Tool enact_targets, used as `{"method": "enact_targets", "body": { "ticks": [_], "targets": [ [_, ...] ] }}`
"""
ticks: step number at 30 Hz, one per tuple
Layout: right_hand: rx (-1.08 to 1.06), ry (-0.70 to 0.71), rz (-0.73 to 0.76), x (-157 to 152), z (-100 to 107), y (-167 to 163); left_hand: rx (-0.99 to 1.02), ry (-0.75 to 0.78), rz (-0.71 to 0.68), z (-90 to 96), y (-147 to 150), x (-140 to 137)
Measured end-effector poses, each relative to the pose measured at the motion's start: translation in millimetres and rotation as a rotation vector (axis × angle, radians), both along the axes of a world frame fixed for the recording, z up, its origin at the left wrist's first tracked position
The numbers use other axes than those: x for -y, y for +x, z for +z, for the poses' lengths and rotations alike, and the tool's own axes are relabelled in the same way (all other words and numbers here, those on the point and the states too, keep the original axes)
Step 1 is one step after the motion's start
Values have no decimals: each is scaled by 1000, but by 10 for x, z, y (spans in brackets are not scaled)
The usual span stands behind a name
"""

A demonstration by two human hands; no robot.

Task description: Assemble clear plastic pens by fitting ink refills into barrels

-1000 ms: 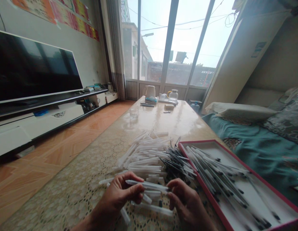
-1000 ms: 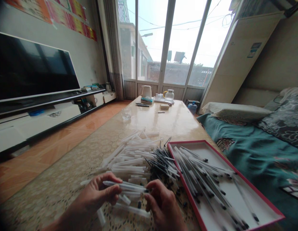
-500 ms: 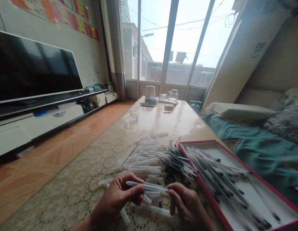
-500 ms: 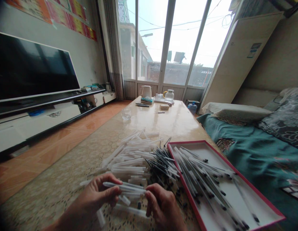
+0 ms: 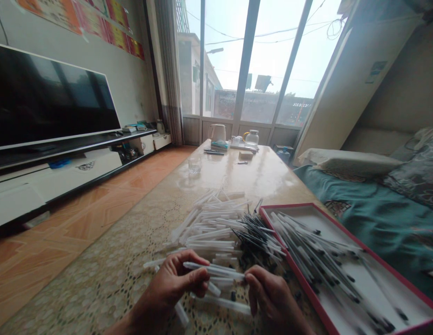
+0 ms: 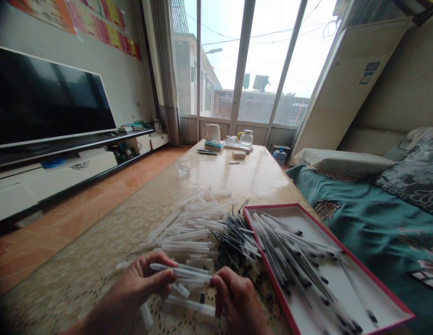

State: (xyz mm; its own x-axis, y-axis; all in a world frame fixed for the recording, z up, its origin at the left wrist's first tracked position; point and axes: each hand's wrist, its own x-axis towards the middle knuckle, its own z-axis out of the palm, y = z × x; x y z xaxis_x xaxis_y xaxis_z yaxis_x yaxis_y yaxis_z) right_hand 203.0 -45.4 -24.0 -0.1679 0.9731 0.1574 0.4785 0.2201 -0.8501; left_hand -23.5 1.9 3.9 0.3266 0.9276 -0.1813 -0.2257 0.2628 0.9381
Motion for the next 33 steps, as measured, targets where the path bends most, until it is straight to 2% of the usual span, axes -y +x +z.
{"method": "enact_targets", "body": {
  "ticks": [6, 10, 17, 21, 25, 29, 33],
  "targets": [
    [1, -14, -45, 8, 63, 32, 30, -27, 29, -90, -38, -55],
    [105, 21, -132, -10, 76, 76, 52, -33, 29, -115, -57, -78],
    [127, 134, -295, -28, 18, 139, 77, -46, 78, -118, -47, -99],
    [146, 308, -200, -12, 58, 97, 32, -41, 67, -69, -20, -60],
    [170, 366, -60, -23, 21, 27, -16, -20, 38, -14, 6, -7],
    [235, 376, -69, -32, -18, 25, -45, 23, 25, -12, -12, -9],
    [387, 369, -137, -47, 67, 159, -109, 99, 62, -47, -85, -87]
  ]
}}
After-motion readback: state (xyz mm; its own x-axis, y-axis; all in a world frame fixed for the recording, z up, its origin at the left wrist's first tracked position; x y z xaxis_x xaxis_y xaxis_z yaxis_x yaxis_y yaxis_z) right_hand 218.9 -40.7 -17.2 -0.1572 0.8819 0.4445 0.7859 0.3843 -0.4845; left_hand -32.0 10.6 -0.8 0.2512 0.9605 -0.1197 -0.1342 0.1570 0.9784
